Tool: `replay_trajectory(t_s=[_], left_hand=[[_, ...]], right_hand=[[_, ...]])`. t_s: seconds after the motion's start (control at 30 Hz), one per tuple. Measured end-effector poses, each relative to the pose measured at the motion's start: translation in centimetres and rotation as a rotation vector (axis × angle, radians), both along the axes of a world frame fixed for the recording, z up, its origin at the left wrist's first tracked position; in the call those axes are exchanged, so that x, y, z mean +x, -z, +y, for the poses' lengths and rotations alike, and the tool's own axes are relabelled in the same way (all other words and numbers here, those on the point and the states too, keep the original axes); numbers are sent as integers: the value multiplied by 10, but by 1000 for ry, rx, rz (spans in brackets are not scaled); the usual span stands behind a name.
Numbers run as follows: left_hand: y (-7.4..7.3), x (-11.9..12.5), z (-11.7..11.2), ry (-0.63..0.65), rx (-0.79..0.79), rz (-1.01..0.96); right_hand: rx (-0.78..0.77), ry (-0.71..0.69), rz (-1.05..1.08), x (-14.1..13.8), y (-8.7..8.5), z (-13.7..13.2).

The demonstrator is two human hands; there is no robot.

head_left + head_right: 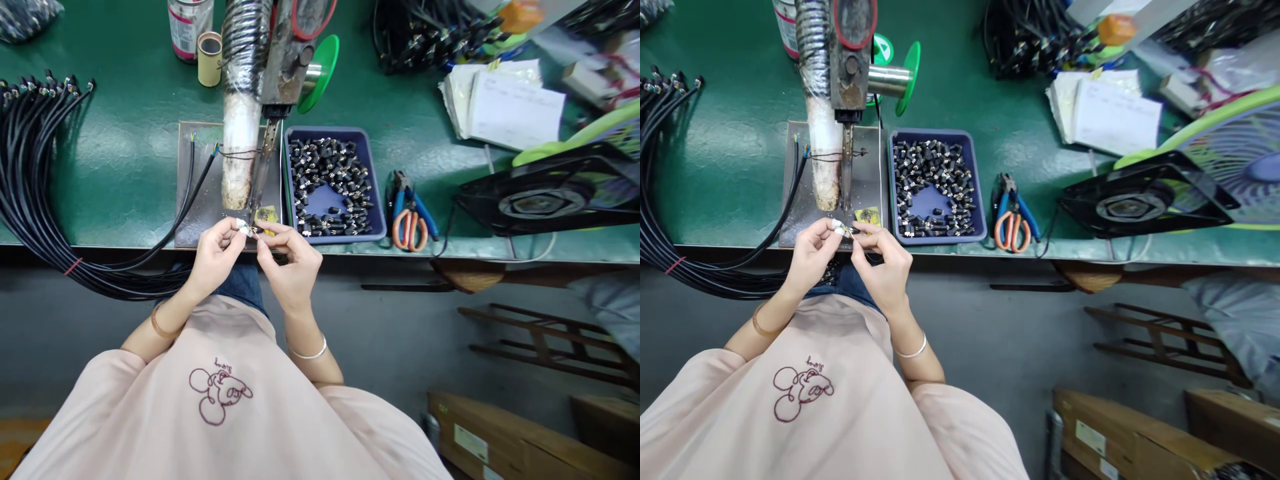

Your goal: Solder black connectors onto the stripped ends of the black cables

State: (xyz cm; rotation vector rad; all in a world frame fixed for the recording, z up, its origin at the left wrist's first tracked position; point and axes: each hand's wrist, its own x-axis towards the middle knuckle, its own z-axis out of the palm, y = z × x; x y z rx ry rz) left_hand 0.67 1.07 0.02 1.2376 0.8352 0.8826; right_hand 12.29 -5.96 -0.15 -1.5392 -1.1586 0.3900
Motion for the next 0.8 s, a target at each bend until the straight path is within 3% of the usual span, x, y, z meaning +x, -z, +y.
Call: replay_trajectory(t_s=[0.8], left_hand=[[-5, 2, 3, -53, 146, 56]], right_hand=[[87, -6, -187, 1, -12, 8]])
